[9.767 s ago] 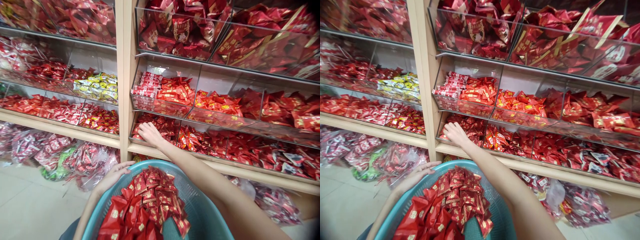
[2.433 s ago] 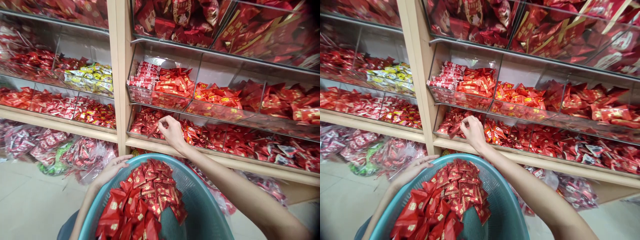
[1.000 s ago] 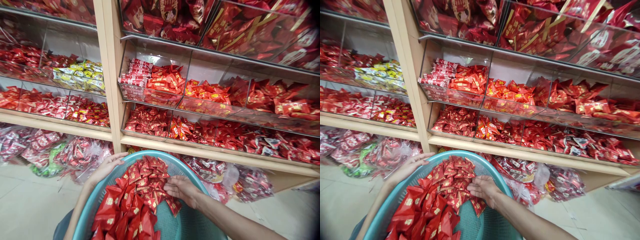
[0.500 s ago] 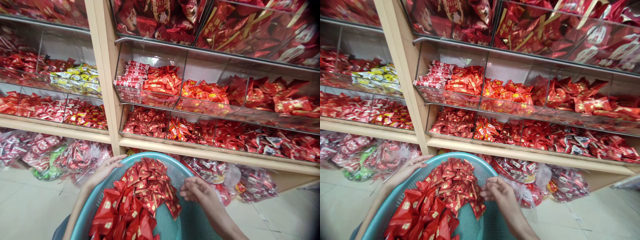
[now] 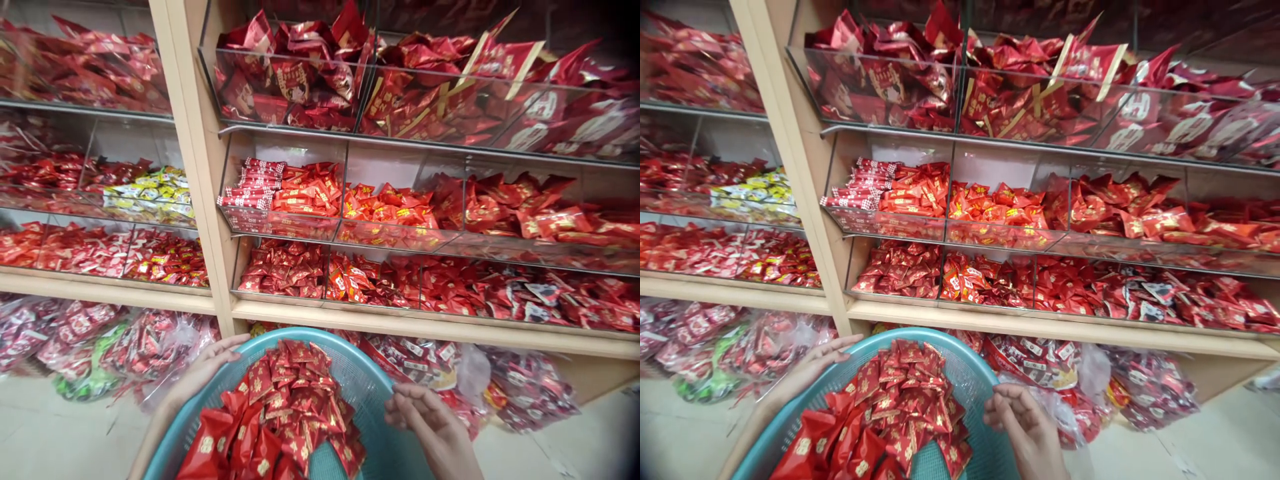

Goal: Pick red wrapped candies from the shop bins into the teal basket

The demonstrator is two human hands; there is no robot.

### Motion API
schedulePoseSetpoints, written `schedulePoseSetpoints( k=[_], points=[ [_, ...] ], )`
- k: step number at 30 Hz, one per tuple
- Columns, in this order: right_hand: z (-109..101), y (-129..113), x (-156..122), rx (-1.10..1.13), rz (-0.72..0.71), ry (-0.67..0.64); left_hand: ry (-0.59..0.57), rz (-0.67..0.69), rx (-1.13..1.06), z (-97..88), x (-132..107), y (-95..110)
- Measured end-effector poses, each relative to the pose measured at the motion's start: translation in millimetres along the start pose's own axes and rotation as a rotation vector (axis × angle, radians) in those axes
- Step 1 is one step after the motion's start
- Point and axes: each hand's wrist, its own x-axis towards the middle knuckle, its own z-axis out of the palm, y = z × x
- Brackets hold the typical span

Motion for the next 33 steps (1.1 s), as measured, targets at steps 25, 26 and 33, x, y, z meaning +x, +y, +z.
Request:
schedulePoseSetpoints(
  k=[25, 26, 33],
  points=[
    [202, -108, 173, -0.568, 0.031, -0.031, -0.024, 0.008, -0.040, -2.8, 1, -5],
    [204, -108, 173, -0.568, 0.037, -0.019, -0.025, 0.012, -0.038, -2.4, 0, -5],
    [211, -104, 185, -0.524, 0.037, 0.021, -0.028, 0.011, -0.060, 1.4, 1, -4]
  ],
)
